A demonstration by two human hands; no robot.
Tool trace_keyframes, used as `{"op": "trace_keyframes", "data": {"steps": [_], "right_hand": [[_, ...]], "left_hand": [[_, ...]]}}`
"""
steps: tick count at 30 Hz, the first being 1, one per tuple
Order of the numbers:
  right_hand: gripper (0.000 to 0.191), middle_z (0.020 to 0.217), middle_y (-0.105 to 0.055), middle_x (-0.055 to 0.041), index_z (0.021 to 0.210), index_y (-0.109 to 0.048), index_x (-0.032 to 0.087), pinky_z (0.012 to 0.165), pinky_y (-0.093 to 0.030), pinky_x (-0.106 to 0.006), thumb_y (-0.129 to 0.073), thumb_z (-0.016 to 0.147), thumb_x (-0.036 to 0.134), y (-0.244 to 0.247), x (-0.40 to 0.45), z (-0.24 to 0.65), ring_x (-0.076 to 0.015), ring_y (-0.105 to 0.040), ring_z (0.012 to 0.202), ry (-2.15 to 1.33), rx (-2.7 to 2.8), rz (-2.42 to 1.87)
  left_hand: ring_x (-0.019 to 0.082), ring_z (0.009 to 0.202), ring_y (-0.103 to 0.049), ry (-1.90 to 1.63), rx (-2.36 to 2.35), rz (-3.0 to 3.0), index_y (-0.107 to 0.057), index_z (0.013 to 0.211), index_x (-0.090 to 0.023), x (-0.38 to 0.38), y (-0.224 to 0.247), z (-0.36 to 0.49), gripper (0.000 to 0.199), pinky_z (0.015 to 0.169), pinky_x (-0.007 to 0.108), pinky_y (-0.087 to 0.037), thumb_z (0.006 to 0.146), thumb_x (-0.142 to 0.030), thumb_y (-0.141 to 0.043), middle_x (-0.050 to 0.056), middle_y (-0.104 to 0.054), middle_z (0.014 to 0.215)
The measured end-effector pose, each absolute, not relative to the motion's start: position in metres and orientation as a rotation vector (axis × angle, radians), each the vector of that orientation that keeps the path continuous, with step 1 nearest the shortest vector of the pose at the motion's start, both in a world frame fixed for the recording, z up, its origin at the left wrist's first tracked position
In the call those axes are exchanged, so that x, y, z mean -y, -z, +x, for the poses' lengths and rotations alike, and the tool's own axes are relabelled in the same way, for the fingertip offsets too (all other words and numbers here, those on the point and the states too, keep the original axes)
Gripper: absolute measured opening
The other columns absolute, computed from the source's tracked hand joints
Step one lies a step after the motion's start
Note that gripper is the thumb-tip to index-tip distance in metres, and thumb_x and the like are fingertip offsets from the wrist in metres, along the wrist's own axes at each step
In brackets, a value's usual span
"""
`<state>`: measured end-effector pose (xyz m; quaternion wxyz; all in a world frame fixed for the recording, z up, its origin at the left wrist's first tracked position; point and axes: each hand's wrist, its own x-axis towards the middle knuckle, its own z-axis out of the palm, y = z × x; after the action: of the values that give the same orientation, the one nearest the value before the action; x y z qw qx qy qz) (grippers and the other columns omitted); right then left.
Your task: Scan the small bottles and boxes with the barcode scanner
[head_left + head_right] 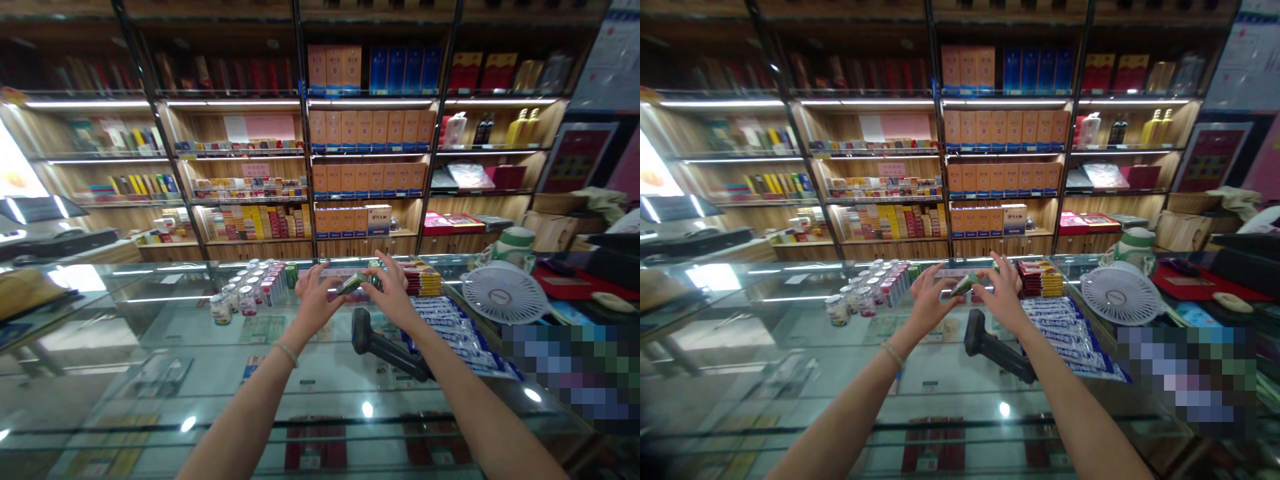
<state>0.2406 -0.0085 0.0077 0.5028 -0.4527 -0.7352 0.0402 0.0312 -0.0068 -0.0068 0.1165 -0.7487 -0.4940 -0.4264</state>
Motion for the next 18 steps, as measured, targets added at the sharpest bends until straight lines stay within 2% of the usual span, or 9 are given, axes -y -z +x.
{"op": "trace_keyframes", "data": {"steps": [9, 18], "right_hand": [[0.021, 0.159, -0.036, -0.0043, 0.105, -0.068, 0.030, 0.115, -0.020, -0.061, -0.057, 0.092, 0.042, 0.000, -0.004, 0.249, -0.0311, -0.022, 0.148, 0.060, 1.832, -1.135], [0.023, 0.159, -0.036, -0.0054, 0.110, -0.068, 0.030, 0.114, -0.019, -0.060, -0.060, 0.090, 0.039, 0.002, -0.009, 0.254, -0.0320, -0.024, 0.147, 0.175, 1.943, -1.228]], "left_hand": [[0.034, 0.139, -0.037, 1.290, 1.474, -2.046, -0.075, 0.092, -0.028, 0.020, -0.007, 0.032, 0.018, 0.116, 0.058, -0.025, 0.077, -0.037, -0.080, 0.006, -0.046, 0.150], [0.033, 0.142, -0.034, 1.291, 1.397, -2.069, -0.073, 0.093, -0.029, 0.020, -0.006, 0.028, 0.017, 0.117, 0.057, -0.026, 0.078, -0.035, -0.079, 0.005, -0.044, 0.152]]}}
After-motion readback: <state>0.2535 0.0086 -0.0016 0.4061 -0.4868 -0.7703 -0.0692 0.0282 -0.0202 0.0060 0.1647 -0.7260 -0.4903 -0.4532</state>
